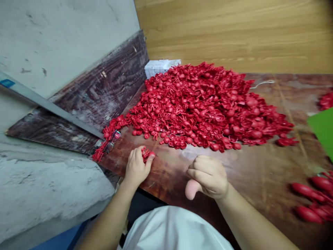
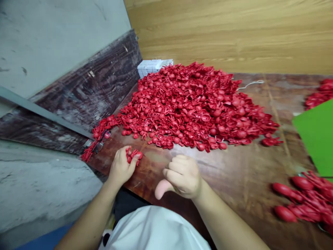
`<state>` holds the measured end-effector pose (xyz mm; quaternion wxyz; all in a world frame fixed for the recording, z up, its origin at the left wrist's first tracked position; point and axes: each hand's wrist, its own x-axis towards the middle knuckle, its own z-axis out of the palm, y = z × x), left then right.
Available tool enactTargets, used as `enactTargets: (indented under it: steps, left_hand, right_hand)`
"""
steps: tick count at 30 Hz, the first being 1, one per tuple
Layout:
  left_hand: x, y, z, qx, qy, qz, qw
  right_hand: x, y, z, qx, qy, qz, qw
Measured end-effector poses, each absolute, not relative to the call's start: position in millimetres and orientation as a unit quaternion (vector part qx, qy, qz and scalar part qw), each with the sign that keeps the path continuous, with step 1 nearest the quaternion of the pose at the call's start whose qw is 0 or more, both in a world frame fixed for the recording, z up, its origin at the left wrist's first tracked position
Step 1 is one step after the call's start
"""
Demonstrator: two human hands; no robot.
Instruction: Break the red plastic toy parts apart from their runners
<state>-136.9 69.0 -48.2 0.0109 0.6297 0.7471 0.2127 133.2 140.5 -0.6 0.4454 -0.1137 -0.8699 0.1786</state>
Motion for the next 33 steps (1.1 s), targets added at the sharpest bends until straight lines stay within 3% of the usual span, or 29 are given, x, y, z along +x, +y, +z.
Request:
enactTargets:
  steps: [5,10,12,15,17,20,25,28,31,33]
  left_hand:
    - [-117.0,76.6,-58.3,0.640,0.763,0.086,-0.036]
    - [-108.7,71.3,-67.4,0.658,0.749,0.057,-0.052]
    - [-113.0,66.8,-70.2,0.674,0.732,0.089,-0.048]
    - [-125.1,60.3,-74.5,0.681,0.714,0.160,-0.026]
    - [-133.6,57.0,-76.8,0.663,0.719,0.208,-0.012]
    - [-143.2,53.3,-76.5,0.639,0.730,0.240,0.029]
    - [-166.9,39.8,-58.0,0.508,0.785,0.299,0.188]
    - [-197.1,20.3,-42.3,0.433,0.724,0.329,0.424]
    - [-230.7,-6.0,-39.1,0.371,0.636,0.184,0.651]
    - [-247.8,-24.2,-50.2,0.349,0.641,0.087,0.678]
  right_hand:
    - [142.4,135.1,28.5,-0.135,-0.848,0.154,0.489]
    - [150.0,125.3,40.3,-0.145,-0.817,0.216,0.514]
    - [148.0,118.9,42.1,-0.155,-0.757,0.334,0.540]
    - [138.9,110.2,46.9,-0.163,-0.509,0.622,0.572]
    - [132.8,107.4,51.8,-0.088,-0.389,0.748,0.530]
    - [129.4,107.4,58.2,-0.018,-0.285,0.836,0.469]
    - [135.2,110.5,60.6,-0.009,-0.201,0.877,0.437]
    - [138.8,113.8,61.4,-0.032,-0.178,0.872,0.455]
    - [142.9,117.1,63.7,-0.046,-0.177,0.858,0.480]
    - [146.4,118.6,65.5,-0.034,-0.202,0.851,0.484]
